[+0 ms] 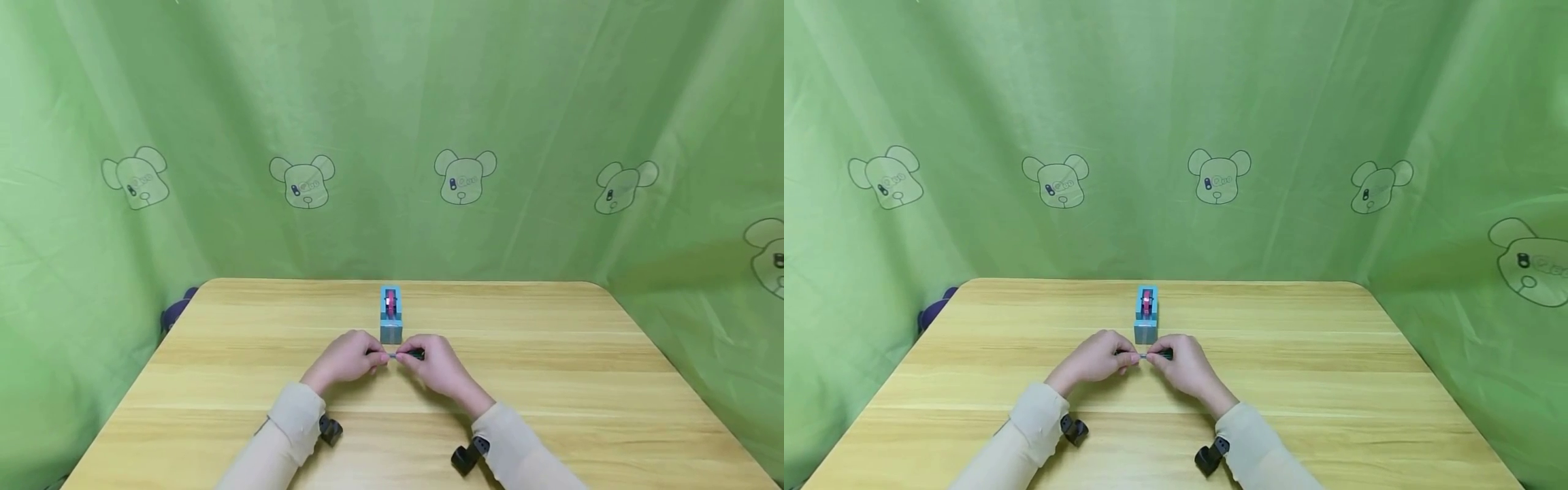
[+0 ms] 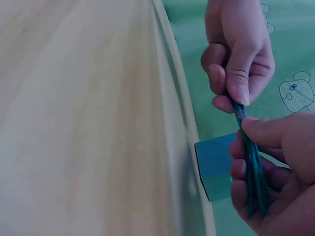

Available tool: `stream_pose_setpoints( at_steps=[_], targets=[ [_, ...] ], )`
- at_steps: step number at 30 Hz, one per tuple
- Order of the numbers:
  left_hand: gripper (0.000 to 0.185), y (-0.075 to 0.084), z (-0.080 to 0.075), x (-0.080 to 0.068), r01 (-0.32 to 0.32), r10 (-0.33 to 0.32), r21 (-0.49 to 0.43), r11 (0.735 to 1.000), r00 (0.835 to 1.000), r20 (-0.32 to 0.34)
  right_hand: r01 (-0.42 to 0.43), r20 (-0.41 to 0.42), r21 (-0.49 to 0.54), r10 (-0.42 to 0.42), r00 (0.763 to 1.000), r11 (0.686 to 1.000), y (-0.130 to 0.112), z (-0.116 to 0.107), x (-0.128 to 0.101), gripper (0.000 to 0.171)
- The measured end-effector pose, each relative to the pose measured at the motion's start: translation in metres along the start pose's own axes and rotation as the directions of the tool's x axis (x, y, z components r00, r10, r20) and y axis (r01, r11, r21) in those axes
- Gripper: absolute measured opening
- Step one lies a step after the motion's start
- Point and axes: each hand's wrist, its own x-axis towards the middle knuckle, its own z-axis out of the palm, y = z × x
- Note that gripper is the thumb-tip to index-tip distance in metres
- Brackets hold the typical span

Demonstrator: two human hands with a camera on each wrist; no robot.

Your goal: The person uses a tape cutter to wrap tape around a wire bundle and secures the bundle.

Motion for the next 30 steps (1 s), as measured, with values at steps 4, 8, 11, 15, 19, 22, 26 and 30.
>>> stream_pose_setpoints(
  at_steps=[4, 8, 11, 15, 19, 22, 26, 30],
  targets=[
    [0.026, -0.001, 0.002, 0.0, -0.022, 0.023, 0.028, 0.999, 0.999, -0.041, 0.001, 0.04, 0.022, -0.002, 0.999, 1.0, 0.002, -0.005, 0.002, 0.005],
    [0.026, -0.001, 0.003, -0.001, -0.043, 0.046, 0.041, 0.998, 0.996, -0.07, -0.035, 0.131, 0.089, 0.023, 0.991, 0.995, 0.002, -0.012, 0.006, 0.01],
    [0.025, -0.001, 0.003, -0.001, -0.046, 0.049, 0.044, 0.998, 0.995, -0.087, -0.099, 0.216, 0.176, 0.06, 0.975, 0.979, 0.002, -0.015, 0.01, 0.017],
    [0.021, -0.002, 0.005, -0.002, -0.045, 0.049, 0.039, 0.998, 0.993, -0.109, -0.13, 0.242, 0.191, 0.082, 0.967, 0.973, 0.003, -0.014, 0.012, 0.018],
    [0.017, -0.003, 0.006, -0.001, -0.032, 0.034, 0.025, 0.999, 0.993, -0.115, -0.106, 0.182, 0.142, 0.079, 0.98, 0.984, 0.005, -0.011, 0.01, 0.014],
    [0.017, -0.003, 0.006, -0.001, -0.021, 0.023, 0.022, 1.0, 0.994, -0.111, -0.088, 0.13, 0.116, 0.073, 0.989, 0.989, 0.004, -0.008, 0.009, 0.009],
    [0.019, -0.003, 0.005, -0.001, -0.006, 0.006, 0.006, 1.0, 0.996, -0.094, -0.076, 0.07, 0.087, 0.07, 0.995, 0.993, 0.004, -0.003, 0.007, 0.005],
    [0.024, -0.003, 0.002, -0.001, 0.009, -0.008, 0.008, 1.0, 0.997, -0.08, -0.06, 0.015, 0.077, 0.059, 0.998, 0.995, 0.002, 0.0, 0.006, 0.003]
  ],
)
